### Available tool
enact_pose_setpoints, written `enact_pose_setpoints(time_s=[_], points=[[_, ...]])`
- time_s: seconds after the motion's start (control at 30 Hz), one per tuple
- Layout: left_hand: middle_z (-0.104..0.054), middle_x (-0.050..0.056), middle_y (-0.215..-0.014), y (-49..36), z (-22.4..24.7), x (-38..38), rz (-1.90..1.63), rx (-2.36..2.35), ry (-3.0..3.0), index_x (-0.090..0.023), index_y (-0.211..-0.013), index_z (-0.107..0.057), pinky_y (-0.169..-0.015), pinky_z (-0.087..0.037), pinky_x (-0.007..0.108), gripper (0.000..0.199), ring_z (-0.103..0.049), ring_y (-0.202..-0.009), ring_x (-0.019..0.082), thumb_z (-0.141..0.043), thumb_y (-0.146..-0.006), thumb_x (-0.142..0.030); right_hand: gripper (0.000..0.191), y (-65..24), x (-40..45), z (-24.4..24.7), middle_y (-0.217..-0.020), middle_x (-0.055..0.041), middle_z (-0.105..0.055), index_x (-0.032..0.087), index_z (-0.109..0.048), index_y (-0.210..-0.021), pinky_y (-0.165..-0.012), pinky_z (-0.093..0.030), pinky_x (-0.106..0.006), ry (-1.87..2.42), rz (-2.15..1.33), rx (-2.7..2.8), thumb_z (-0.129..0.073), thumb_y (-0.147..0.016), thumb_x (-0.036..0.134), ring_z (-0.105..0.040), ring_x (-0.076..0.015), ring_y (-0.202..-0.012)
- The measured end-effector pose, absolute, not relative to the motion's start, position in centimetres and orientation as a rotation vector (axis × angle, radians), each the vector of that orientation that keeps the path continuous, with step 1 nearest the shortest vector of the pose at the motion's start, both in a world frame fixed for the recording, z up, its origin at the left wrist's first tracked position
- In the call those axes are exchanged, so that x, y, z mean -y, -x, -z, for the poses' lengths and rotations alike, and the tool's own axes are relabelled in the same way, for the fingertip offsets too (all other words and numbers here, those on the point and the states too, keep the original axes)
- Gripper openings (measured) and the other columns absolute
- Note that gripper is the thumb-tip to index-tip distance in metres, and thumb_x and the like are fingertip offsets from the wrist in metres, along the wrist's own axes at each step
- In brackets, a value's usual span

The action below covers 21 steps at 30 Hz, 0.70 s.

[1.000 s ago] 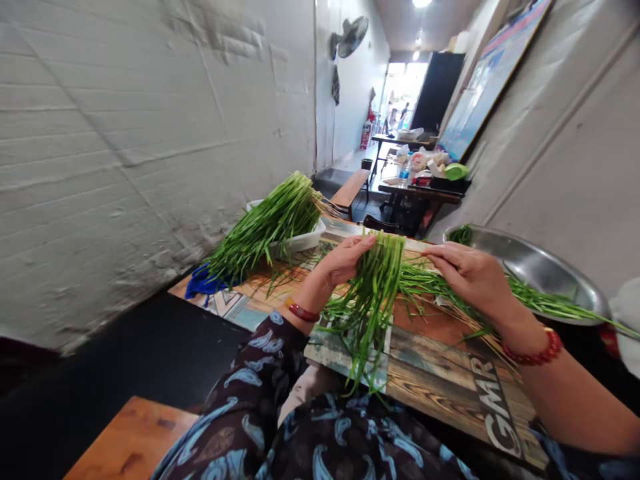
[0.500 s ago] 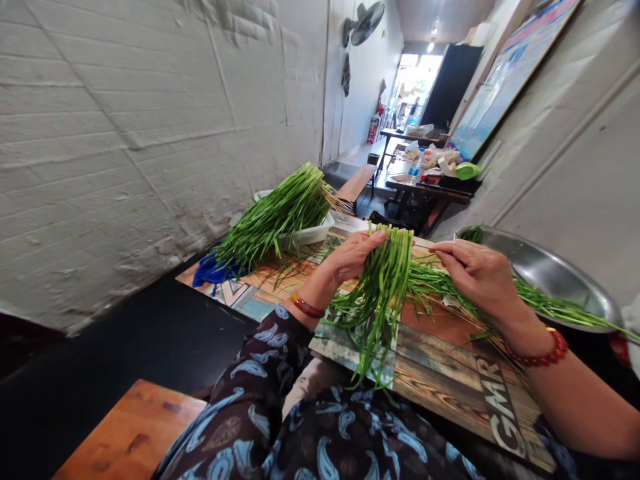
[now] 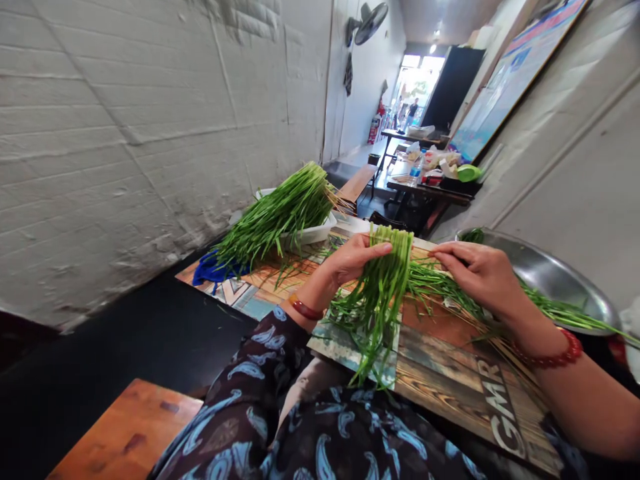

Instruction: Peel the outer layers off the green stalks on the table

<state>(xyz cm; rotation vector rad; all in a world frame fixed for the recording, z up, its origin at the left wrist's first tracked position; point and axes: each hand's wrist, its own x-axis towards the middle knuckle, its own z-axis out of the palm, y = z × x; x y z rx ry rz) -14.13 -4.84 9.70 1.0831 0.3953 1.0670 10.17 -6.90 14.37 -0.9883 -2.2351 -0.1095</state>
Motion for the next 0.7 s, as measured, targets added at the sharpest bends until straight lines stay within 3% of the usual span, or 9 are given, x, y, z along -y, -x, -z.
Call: enact_pose_setpoints(time_s=[0.2, 0.53, 0.7], points=[[-0.077, 0.01, -0.087, 14.0, -10.5, 4.9, -1.121, -0.452, -1.03, -0.009, -0.093, -0.075, -0.081, -0.055, 0.031, 0.042, -0.072, -0.076, 0.017, -0.091, -0.059, -0.026, 0.022, -9.0, 7.7, -15.5, -0.086, -0.0054, -0.077, 0.021, -0.074, -0.092, -0.071, -0.053, -0.032, 1.024, 0.126, 2.235, -0.052, -0.094, 0.026, -0.072, -0.0209, -0.077], [-0.077, 0.011, -0.086, 13.6, -10.8, 5.3, -1.099, -0.428, -1.074, -0.01, -0.094, -0.076, -0.081, -0.056, 0.033, 0.038, -0.072, -0.079, 0.02, -0.089, -0.063, -0.028, 0.022, -9.0, 8.1, -15.4, -0.087, -0.0052, -0.077, 0.022, -0.073, -0.09, -0.071, -0.052, -0.033, 1.043, 0.184, 2.226, -0.051, -0.093, 0.025, -0.072, -0.0217, -0.079], [-0.075, 0.006, -0.077, 13.9, -10.5, 4.3, -1.101, -0.447, -1.057, -0.01, -0.083, -0.075, -0.069, -0.053, 0.026, 0.035, -0.067, -0.065, 0.013, -0.09, -0.062, -0.034, 0.023, -9.8, 7.5, -15.6, -0.085, -0.0037, -0.077, 0.022, -0.073, -0.09, -0.069, -0.051, -0.032, 1.077, 0.086, 2.244, -0.051, -0.093, 0.027, -0.071, -0.0206, -0.075]])
